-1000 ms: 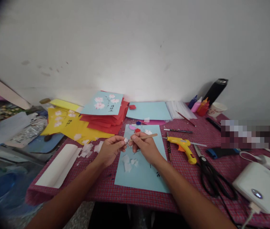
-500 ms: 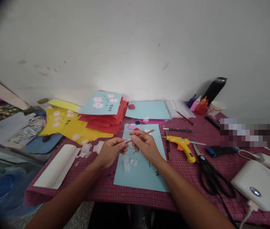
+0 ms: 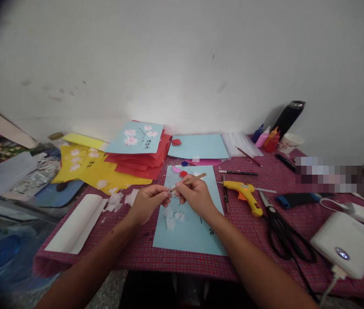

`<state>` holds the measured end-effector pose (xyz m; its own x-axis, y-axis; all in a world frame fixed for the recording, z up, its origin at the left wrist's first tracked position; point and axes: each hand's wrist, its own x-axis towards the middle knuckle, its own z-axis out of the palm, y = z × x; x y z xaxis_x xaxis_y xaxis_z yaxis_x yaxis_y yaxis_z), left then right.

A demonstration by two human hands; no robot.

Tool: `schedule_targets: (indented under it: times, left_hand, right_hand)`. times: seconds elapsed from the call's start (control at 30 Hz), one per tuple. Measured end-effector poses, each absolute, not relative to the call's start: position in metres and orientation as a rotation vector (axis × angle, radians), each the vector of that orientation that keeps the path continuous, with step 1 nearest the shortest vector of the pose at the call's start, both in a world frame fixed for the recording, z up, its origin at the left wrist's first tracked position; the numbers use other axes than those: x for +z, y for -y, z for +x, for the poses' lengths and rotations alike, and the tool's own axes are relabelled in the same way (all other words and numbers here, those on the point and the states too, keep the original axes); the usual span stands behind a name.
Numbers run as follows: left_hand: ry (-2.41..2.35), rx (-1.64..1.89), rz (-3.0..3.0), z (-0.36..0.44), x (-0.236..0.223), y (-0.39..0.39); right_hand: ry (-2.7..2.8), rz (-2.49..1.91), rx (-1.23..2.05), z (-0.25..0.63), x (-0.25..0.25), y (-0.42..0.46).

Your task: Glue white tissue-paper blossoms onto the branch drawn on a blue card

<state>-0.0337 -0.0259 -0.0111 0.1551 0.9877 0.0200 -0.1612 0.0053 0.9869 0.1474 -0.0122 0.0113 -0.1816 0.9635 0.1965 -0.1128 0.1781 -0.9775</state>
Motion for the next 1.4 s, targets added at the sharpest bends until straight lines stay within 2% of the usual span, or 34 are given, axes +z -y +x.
schedule_targets:
  times: [0.3,0.53,0.93,1.03,1.23,1.3,1.4]
  left_hand:
    - [-1.001,1.204,1.221,-0.036,-0.009,0.024]
    - [-1.019,1.209,1.25,-0.037,-0.01,0.024]
    - [-1.138,1.178,1.308,-0.039,-0.004,0.024]
    - [-1.274,1.084,1.523,-0.047,-0.002,0.023]
    - [-1.385,0.778,2.341,-0.06,-0.007,0.021]
    - [-1.343,0.735,2.409,-0.062,-0.009,0.019]
    - [-1.336,0.855,2.374,-0.065,-0.007,0.018]
  right_hand:
    - [1.238,-0.732,1.541,0.15,0.006,0.008]
    - [1.359,-0.858,1.324,0.147,0.011,0.009]
    - [1.288,-0.853,1.247,0.151,0.013,0.008]
    - [1.152,-0.844,1.239,0.157,0.014,0.004]
    - [1.106,-0.83,1.229,0.16,0.014,0.0]
    - [1.112,-0.831,1.24,0.159,0.014,0.0]
    - [1.115,-0.834,1.233,0.158,0.016,0.002]
